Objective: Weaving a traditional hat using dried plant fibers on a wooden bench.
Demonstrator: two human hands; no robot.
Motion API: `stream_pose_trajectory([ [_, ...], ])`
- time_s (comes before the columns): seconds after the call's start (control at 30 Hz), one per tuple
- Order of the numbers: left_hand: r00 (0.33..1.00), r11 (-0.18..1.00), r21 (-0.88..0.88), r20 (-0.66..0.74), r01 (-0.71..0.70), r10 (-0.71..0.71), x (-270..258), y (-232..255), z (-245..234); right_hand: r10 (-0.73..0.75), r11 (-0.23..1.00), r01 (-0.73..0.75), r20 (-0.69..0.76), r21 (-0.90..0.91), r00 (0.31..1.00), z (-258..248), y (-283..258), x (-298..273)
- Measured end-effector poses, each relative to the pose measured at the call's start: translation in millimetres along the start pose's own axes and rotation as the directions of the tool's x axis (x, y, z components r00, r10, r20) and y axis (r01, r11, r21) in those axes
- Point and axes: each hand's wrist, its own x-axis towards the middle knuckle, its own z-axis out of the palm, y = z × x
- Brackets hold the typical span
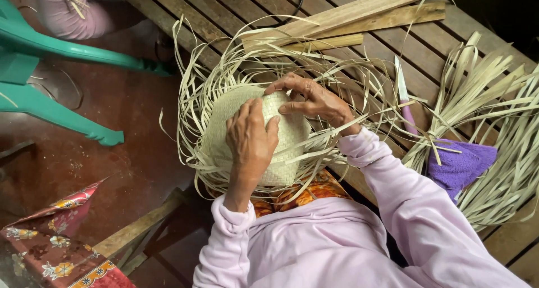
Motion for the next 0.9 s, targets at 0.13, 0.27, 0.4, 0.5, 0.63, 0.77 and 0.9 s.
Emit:
stream_pose_trajectory([
  [0.13, 0.999, 0.997, 0.058, 0.031, -0.046, 0.044, 0, -12, 23, -0.015, 0.998, 0.013, -0.026, -0.059, 1.000, -1, -6, -5],
  [0.27, 0.992, 0.998, 0.063, 0.124, -0.024, 0.016, -4, -12, 24, 0.010, 0.998, -0.014, -0.068, -0.059, 0.998, 1, -15, -9],
  [0.4, 0.988, 0.999, 0.014, 0.153, -0.036, 0.033, -1, -5, 3, 0.069, 0.997, -0.063, -0.155, 0.045, 0.985, 9, -14, -25],
  [0.5, 0.978, 0.994, -0.111, 0.209, 0.002, 0.021, 2, -5, -16, 0.146, 0.983, -0.095, -0.342, 0.160, 0.928, 23, -5, -52],
  [0.63, 0.948, 0.901, -0.426, 0.312, 0.083, 0.060, 7, -10, -34, 0.380, 0.905, -0.206, -0.493, 0.372, 0.783, 54, -3, -92],
  [0.77, 0.932, 0.867, -0.490, 0.349, 0.091, 0.100, 11, -15, -43, 0.701, 0.660, -0.338, -0.388, 0.671, 0.598, 66, 33, -115],
  [0.9, 0.915, 0.886, -0.459, 0.380, 0.064, 0.131, 7, -13, -50, 0.706, 0.588, -0.312, -0.285, 0.747, 0.648, 66, 67, -117],
])
